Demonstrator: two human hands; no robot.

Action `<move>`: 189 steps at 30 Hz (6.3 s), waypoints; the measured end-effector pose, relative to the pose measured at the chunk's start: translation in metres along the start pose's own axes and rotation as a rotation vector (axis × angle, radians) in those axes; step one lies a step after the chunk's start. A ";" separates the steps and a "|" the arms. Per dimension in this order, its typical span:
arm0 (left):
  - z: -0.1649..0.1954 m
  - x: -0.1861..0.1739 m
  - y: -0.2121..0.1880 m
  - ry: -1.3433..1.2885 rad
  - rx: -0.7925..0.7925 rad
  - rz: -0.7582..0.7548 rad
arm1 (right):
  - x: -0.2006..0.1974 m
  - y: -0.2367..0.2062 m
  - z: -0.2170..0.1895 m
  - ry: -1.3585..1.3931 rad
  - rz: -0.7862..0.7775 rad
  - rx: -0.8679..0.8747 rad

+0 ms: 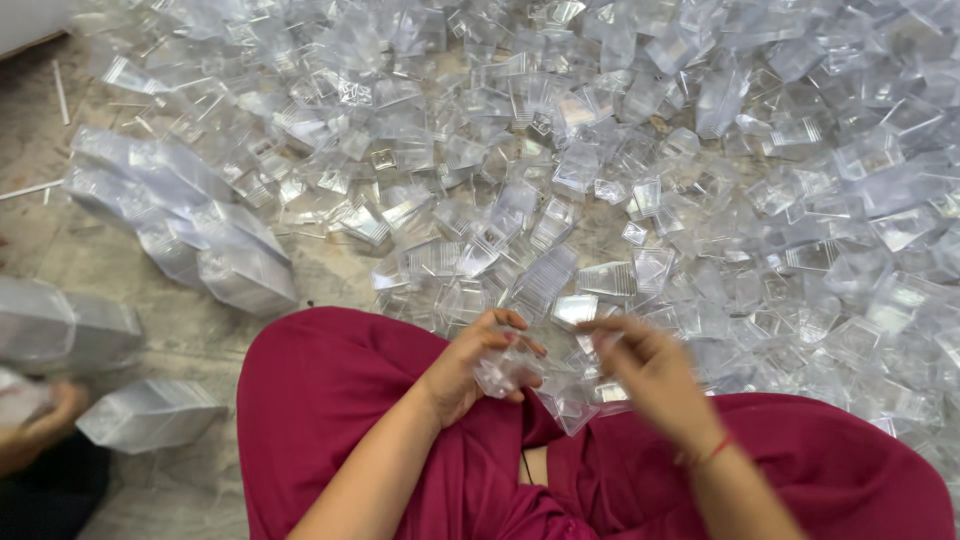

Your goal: The person sits on the floor among a large spread of small clear plastic cups and repeatedly picks up cups, nests them together, and sets completed stacks aside. Other people nearby handle the same cups, and the person occasionally reaches out to gather more cups from the pile.

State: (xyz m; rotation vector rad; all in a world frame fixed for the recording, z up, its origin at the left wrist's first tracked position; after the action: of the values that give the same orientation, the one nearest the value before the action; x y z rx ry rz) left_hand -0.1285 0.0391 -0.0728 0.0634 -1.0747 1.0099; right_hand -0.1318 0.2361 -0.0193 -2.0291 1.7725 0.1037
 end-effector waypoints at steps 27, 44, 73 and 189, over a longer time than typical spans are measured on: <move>-0.002 -0.009 0.022 0.082 0.158 0.093 | 0.032 0.100 -0.003 -1.215 0.218 -0.392; -0.002 -0.016 0.032 0.190 0.160 0.129 | 0.018 0.101 -0.002 -1.070 0.089 -0.222; 0.004 -0.004 0.014 0.411 0.299 -0.007 | -0.034 0.004 0.001 -0.234 0.395 -0.183; -0.016 -0.001 0.039 0.264 0.294 0.080 | -0.001 0.086 0.050 -0.193 0.144 0.037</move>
State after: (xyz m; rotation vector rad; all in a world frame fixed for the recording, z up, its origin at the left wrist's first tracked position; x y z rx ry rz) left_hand -0.1449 0.0688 -0.0978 0.1227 -0.6877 1.2070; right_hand -0.2029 0.2483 -0.0878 -1.7990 1.7815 0.2983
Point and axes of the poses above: each hand's wrist, its own y-axis towards the middle knuckle, its own x-axis out of the palm, z = x × y, the point moved 9 cm from there along y, towards the middle knuckle, and after that the axes turned 5 degrees about -y, right-handed, at the moved point
